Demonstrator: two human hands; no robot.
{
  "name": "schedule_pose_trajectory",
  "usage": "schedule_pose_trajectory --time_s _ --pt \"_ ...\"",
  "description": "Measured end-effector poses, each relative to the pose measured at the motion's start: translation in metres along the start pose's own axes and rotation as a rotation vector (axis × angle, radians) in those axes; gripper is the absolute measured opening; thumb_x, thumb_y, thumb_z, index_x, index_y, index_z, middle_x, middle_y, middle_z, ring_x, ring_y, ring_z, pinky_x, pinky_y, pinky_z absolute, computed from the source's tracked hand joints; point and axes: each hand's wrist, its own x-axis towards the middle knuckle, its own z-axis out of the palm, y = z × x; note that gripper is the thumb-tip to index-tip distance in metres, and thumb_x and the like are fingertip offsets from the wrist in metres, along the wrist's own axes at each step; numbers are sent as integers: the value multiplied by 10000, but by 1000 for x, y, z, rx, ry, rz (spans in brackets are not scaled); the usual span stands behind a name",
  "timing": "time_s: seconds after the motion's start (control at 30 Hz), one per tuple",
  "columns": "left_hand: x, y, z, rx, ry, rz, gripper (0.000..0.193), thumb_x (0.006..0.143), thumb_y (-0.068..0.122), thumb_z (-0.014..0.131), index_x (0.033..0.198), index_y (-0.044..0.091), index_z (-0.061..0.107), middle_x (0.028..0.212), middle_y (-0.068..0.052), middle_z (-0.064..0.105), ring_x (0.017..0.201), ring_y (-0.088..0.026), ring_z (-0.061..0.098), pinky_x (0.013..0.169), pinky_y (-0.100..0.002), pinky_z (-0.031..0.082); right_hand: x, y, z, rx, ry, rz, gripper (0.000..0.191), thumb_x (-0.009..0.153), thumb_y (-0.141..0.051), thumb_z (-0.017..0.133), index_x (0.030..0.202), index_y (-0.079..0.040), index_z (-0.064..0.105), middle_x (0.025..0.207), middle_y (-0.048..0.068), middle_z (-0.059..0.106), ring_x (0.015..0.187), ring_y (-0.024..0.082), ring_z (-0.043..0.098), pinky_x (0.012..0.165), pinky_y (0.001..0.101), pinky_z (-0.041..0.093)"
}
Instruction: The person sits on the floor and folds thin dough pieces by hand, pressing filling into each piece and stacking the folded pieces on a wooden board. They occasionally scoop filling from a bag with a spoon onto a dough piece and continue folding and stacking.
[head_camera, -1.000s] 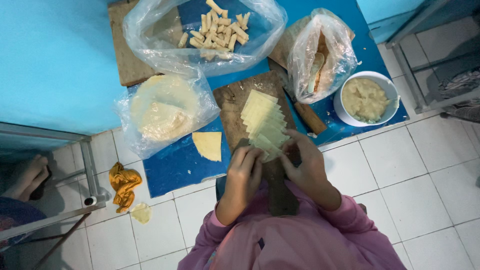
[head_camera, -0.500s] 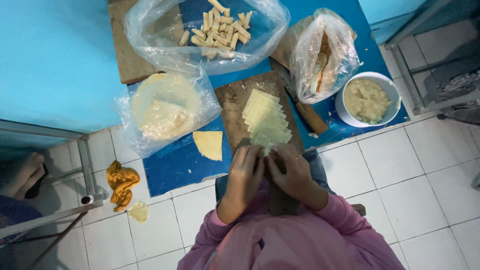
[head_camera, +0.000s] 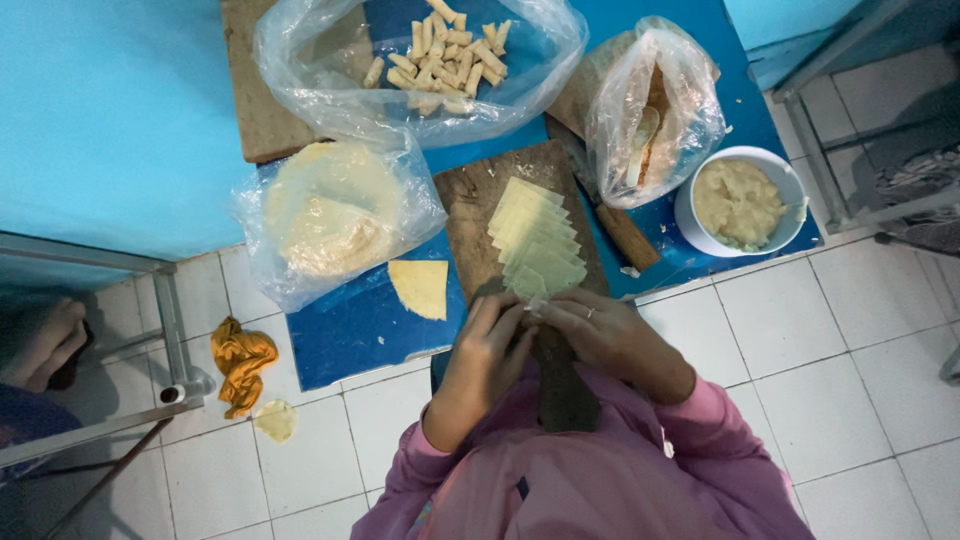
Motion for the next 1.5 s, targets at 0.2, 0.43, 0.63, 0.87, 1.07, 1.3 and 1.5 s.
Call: schedule_pose_trajectory --time_s 0.2,0.43,0.63,0.87,1.07,1.3,1.5 --pt "3 -1 0 35 6 34 273 861 -36 735 1122 -46 656 1105 -175 615 1035 -363 617 889 -413 515 3 21 10 35 -75 180 278 915 -102 724 1171 -80 618 1052 147 711 968 361 698 776 424 561" --pt "2 -10 6 107 20 92 285 855 -77 691 1137 -49 667 1078 -166 611 1004 -353 628 856 -409 524 -5 23 15 109 49 72 281 935 -85 738 1187 -21 631 1101 128 699 1008 344 705 814 405 566" --pt "3 -14 5 57 34 85 259 847 -60 717 1101 -42 666 1040 -170 619 972 -364 630 826 -411 523 7 24 13 191 74 219 344 870 7 751 1146 -123 593 1312 220 679 974 322 746 755 356 598" --pt "9 -19 15 59 61 -66 177 881 -68 722 1047 -18 686 948 -167 604 900 -354 631 767 -420 508 23 15 8 312 30 464 602 849 4 746 1393 -85 502 967 83 746 809 230 768 658 333 590" --pt "12 -14 13 100 118 12 199 821 -63 717 1011 -13 681 986 -165 583 943 -360 598 798 -421 500 24 14 9 -22 55 184 512 852 -30 758 1334 -80 593 968 145 674 890 339 695 732 411 549" --pt "18 -11 -4 57 -12 102 228 849 -4 751 1062 -14 671 1042 -157 583 995 -369 585 852 -423 496 25 20 -2 38 -21 23 457 875 -66 744 1307 -43 596 1018 154 677 930 330 691 777 407 562" --pt "21 -10 -4 81 -2 89 234 876 -14 736 1101 -29 677 1049 -161 599 1001 -367 595 852 -425 498 27 23 -4 46 -25 18 455 895 -77 745 1323 -32 595 977 126 701 889 314 705 748 407 551"
